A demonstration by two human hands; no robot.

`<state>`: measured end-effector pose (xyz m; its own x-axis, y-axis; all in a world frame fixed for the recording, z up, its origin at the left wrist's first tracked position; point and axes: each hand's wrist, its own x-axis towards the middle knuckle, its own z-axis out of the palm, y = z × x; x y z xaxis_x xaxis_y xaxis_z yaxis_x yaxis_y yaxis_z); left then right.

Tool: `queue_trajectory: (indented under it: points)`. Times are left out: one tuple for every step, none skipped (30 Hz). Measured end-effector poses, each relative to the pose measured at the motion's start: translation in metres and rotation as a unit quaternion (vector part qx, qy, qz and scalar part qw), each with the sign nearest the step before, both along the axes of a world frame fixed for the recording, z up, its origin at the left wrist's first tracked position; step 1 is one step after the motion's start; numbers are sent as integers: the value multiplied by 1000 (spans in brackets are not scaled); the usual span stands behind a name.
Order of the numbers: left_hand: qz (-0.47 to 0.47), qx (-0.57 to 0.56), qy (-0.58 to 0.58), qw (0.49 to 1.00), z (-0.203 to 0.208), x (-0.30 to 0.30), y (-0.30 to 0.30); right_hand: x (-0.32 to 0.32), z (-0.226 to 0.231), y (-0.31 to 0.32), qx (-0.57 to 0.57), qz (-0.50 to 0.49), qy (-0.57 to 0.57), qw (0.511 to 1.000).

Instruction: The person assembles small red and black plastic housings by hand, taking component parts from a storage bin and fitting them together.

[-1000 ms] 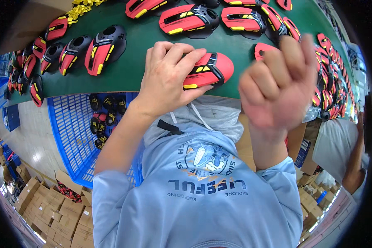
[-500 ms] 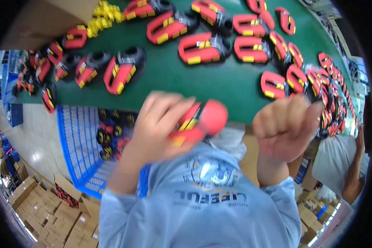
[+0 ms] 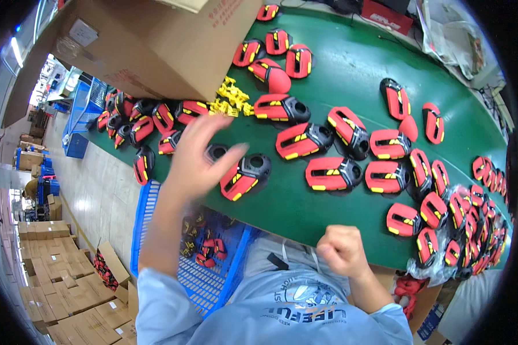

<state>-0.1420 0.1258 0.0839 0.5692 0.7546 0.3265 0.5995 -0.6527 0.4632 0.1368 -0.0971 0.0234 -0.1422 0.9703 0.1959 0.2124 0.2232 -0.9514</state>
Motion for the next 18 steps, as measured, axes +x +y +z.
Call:
queue_trajectory:
  points:
    - [20, 26, 40, 999, 2, 33, 34, 3, 2, 4, 30, 26, -42, 998]
    - [17, 59, 36, 997, -8, 53, 77, 3, 4, 6, 43, 30, -39, 998]
    - [42, 69, 22, 996, -23, 69, 121, 4, 5, 5, 41, 33, -65, 997]
    - [94, 76, 72, 990, -30, 90, 161, 5, 4, 2, 36, 32, -91, 995]
    - [150, 62, 168, 972, -28, 113, 186, 8, -3, -3, 27, 24, -105, 994]
    - [195, 56, 219, 954, -27, 132, 204, 10, -6, -6, 16, 16, -109, 994]
    - [219, 10, 230, 948, -27, 148, 219, 11, -5, -6, 20, 17, -107, 994]
    - [240, -38, 242, 939, -31, 163, 230, 12, -4, -7, 20, 18, -106, 994]
    - [234, -38, 243, 941, -37, 174, 238, 11, -5, -8, 18, 12, -106, 994]
    - [260, -50, 232, 936, -45, 184, 243, 9, -5, -9, 18, 3, -102, 995]
    - [285, -63, 221, 931, -50, 196, 248, 9, -6, -7, 17, -7, -99, 995]
    - [276, -63, 223, 933, -53, 206, 254, 10, -5, -6, 14, -16, -99, 995]
    - [281, -83, 212, 932, -54, 213, 261, 12, -4, -5, 16, -15, -103, 994]
    - [283, -104, 204, 931, -56, 220, 266, 12, -3, -7, 14, -17, -106, 994]
    - [280, -82, 203, 935, -56, 223, 274, 14, -2, -8, 21, -14, -111, 994]
    - [261, -86, 166, 947, -55, 193, 306, 10, -2, -5, 23, -15, -101, 994]
    - [232, -96, 129, 959, -58, 160, 335, 7, -3, 0, 65, 15, -90, 994]
    - [152, -166, 24, 974, -50, 168, 320, 9, -5, 0, 82, 15, -95, 992]
